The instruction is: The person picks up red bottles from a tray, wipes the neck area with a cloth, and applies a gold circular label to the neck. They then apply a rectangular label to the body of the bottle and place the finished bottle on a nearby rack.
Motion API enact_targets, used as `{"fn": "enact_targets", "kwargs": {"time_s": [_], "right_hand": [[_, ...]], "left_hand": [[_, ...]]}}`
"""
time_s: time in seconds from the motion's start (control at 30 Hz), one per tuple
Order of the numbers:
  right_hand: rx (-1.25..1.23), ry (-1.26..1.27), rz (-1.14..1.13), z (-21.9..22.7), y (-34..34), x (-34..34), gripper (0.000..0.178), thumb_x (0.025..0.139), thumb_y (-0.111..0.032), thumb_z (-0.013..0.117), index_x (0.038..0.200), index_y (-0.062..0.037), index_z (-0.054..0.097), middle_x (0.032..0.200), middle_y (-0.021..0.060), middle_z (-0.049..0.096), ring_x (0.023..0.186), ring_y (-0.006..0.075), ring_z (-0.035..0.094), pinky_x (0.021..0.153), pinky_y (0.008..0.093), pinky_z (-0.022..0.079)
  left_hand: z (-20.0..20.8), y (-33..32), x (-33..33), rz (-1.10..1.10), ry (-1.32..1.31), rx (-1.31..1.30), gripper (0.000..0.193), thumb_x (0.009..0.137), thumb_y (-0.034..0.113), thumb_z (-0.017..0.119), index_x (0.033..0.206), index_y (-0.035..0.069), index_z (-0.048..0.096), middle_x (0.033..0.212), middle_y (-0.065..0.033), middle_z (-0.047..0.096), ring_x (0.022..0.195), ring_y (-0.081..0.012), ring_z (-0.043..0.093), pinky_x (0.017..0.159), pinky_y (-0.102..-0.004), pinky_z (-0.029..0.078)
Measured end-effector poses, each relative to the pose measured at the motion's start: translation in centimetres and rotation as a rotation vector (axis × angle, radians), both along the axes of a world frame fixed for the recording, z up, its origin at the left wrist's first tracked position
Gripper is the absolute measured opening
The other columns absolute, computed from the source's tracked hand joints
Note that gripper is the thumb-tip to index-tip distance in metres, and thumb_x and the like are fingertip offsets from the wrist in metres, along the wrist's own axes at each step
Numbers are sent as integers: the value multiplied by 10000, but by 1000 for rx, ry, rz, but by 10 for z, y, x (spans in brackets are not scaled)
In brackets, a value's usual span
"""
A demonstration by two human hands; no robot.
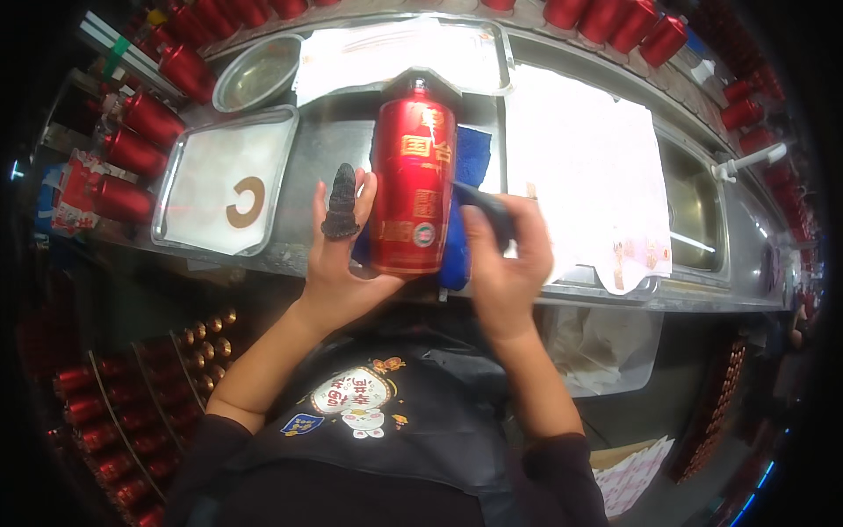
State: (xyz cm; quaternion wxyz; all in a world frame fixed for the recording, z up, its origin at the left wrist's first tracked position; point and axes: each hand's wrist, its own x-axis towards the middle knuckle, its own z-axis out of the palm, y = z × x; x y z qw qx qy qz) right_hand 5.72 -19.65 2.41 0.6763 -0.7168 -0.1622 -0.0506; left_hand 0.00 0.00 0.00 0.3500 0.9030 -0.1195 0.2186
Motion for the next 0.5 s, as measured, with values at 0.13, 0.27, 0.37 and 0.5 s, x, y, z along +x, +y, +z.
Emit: {"fn": "enact_targets", "kwargs": {"time_s": [0.13, 0.27, 0.37, 0.5], "right_hand": [[-320, -517, -18, -2, 20, -25, 252, 755, 46, 795, 984, -26, 718, 895, 96, 693, 772, 221, 623, 717, 305, 503], [-141, -130, 0, 8, 12, -27, 151, 832, -15, 778, 951, -14, 685, 808, 47, 645, 717, 152, 621, 659, 290, 509], [83, 80, -184, 8, 4, 2, 133, 928, -64, 744, 956, -7, 627, 849, 0, 640, 750, 54, 579, 642, 228, 480], [-24, 76, -203, -5, 8, -12, 131, 927, -40, 737, 973, -7, 619, 874, -1, 607, 753, 54, 556, 681, 192, 446]], "left_hand": [[-4, -4, 4, -20, -142, 66, 1000, 728, 349, 864, 1548, 75, 361, 1587, -177, 390, 1444, -337, 408, 1183, -672, 81], [-6, -6, 0, 3, 6, -224, 854, 696, 298, 897, 1434, 73, 532, 1623, -205, 326, 1470, -338, 376, 1182, -672, 66], [-4, 1, -15, 7, 107, -235, 647, 705, 312, 892, 1296, 145, 686, 1630, -277, 258, 1490, -394, 327, 1173, -676, 81], [-8, -11, -19, 31, 4, -11, 533, 742, 357, 858, 1250, 250, 732, 1591, -348, 265, 1464, -486, 323, 1142, -716, 100]]}}
